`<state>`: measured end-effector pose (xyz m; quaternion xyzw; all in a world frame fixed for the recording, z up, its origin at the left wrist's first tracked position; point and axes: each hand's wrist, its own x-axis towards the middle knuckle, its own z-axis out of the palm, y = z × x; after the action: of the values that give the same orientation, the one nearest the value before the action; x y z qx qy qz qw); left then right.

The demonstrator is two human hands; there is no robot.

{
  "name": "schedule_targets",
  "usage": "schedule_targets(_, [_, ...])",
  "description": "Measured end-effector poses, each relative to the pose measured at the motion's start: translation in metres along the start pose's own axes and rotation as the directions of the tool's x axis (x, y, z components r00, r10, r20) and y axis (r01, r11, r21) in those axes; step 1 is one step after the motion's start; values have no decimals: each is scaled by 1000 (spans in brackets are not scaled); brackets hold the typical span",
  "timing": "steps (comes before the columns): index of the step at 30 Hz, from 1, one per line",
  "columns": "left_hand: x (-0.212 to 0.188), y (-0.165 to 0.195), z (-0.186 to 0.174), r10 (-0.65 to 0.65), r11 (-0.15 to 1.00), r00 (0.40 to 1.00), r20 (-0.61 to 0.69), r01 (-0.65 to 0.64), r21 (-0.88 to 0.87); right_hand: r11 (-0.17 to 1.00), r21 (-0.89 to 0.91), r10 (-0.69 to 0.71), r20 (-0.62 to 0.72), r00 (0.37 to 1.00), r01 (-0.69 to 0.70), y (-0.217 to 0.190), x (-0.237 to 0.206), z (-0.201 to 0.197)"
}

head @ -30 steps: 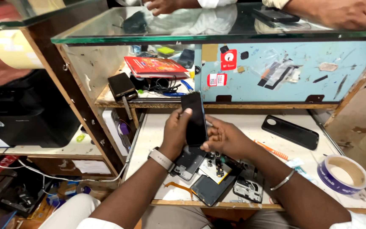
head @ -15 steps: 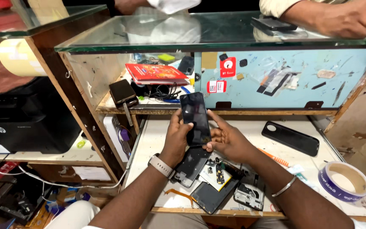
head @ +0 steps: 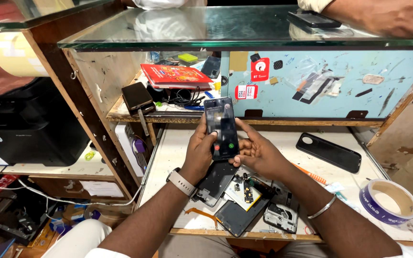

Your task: The person repairs a smartphone at a cluttered workbench, prying open the phone's back cover and working on its internal components with a small metal tool. They briefly hand the phone up to the customer across the counter, then continue prying and adjusting the phone chassis and parts.

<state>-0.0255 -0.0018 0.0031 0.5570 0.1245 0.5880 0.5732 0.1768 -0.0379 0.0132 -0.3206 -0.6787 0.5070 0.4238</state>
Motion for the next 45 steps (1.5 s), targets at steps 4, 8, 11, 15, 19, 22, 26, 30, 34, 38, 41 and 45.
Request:
schedule_targets(4, [-3, 6, 2, 24, 995, 999, 30, -27, 100, 999, 5, -49, 3, 999, 49, -2, -2, 3])
schedule_targets(8, [-3, 9, 4, 38, 997, 998, 42, -41, 71, 996, -4, -89, 9, 996, 89, -4, -3, 6])
schedule_targets(11, [-1, 8, 3, 55, 998, 998, 34, -56, 37, 996, -22, -84, -3, 996, 84, -5, -3, 7])
schedule_targets(15, [0, 3, 2, 83, 994, 997, -3, -82, 77, 995, -23, -100, 1, 995, 100, -5, -3, 8])
schedule_targets(19, [1, -2, -1, 89, 995, 996, -9, -88, 52, 995, -18, -95, 5, 995, 95, -4, -2, 8])
schedule_targets(22, [1, -3, -3, 83, 996, 997, -9, -83, 29, 996, -11, -92, 10, 996, 93, -3, -1, 8])
schedule_targets(26, [2, -4, -4, 33, 999, 999, 6, -33, -17, 997, -2, -77, -1, 997, 77, -3, -2, 8])
schedule_targets(30, [3, -3, -5, 3, 997, 1000, 5, -3, -72, 997, -25, -77, -4, 997, 77, -5, -3, 8])
schedule_targets(34, [1, 0, -5, -12, 992, 999, 30, 16, -125, 997, -47, -61, -22, 998, 60, -7, -3, 7])
schedule_targets(38, [0, 2, -5, -33, 991, 999, 39, 38, -126, 998, -54, -27, -34, 999, 25, -8, -3, 7])
schedule_targets(41, [1, 2, -4, -34, 995, 999, 39, 38, -96, 999, -37, -12, -43, 999, 10, -7, -2, 6])
schedule_targets(45, [1, 0, -4, -27, 996, 999, 44, 31, -84, 999, -37, -8, -49, 999, 6, -5, -2, 3])
